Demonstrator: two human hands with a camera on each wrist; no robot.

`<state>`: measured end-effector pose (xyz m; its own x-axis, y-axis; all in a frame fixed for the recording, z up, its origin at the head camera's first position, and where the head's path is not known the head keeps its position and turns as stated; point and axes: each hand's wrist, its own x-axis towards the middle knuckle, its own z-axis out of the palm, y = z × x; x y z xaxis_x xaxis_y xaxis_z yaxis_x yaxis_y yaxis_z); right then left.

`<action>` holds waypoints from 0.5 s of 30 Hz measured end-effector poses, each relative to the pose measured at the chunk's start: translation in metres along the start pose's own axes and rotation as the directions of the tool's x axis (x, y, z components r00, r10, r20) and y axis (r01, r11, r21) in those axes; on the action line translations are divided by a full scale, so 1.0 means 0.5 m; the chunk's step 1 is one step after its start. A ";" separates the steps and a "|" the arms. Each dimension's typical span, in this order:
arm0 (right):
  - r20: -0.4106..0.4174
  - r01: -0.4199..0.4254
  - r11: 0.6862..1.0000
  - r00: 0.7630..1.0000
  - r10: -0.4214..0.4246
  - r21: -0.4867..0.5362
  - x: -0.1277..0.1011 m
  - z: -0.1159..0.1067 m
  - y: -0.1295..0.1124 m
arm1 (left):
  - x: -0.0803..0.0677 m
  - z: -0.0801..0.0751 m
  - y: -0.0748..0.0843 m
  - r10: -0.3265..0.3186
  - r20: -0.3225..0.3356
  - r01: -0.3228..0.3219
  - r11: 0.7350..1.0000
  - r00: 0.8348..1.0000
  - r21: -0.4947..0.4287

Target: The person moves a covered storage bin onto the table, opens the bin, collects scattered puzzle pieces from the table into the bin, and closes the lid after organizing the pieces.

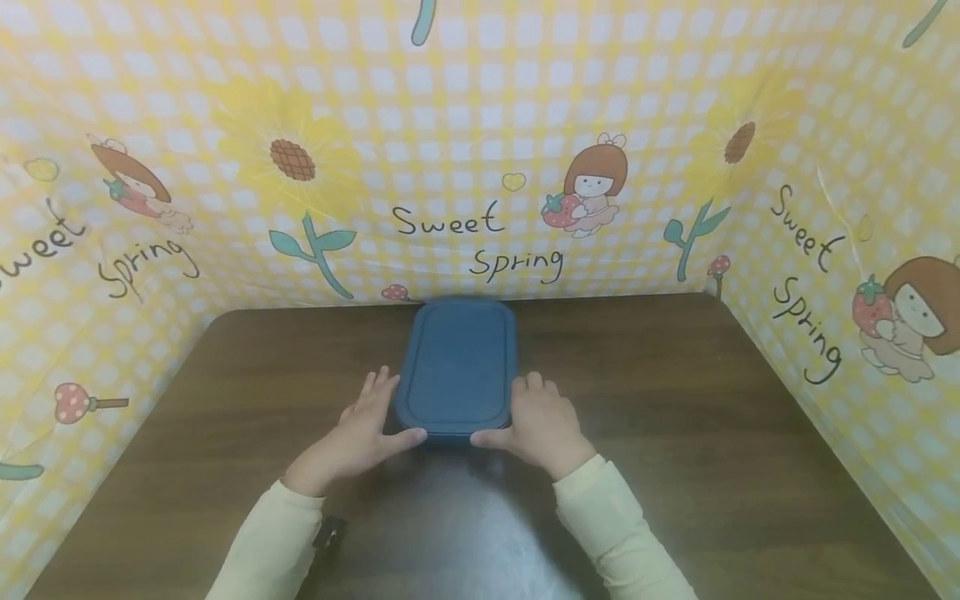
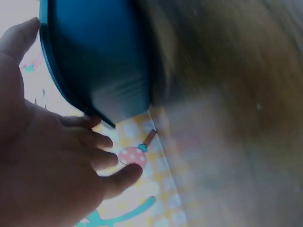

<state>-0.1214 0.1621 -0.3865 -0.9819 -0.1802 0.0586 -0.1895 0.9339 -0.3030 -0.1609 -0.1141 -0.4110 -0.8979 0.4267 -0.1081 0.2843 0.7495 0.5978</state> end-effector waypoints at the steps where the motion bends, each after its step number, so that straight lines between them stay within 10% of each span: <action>1: 0.028 -0.007 1.000 1.000 0.006 0.016 0.006 -0.004 0.008 | 0.001 -0.005 -0.005 -0.001 0.010 0.001 1.000 1.000 -0.027; 15: 0.407 -0.070 0.969 0.913 -0.034 0.238 0.165 -0.038 0.102 | 0.117 -0.081 -0.030 0.062 0.218 -0.063 0.998 0.974 0.001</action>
<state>-0.2122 0.2006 -0.3790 -0.8896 -0.3224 -0.3237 -0.1153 0.8440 -0.5238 -0.2314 -0.1209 -0.3940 -0.7839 0.5720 -0.2414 0.3407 0.7214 0.6029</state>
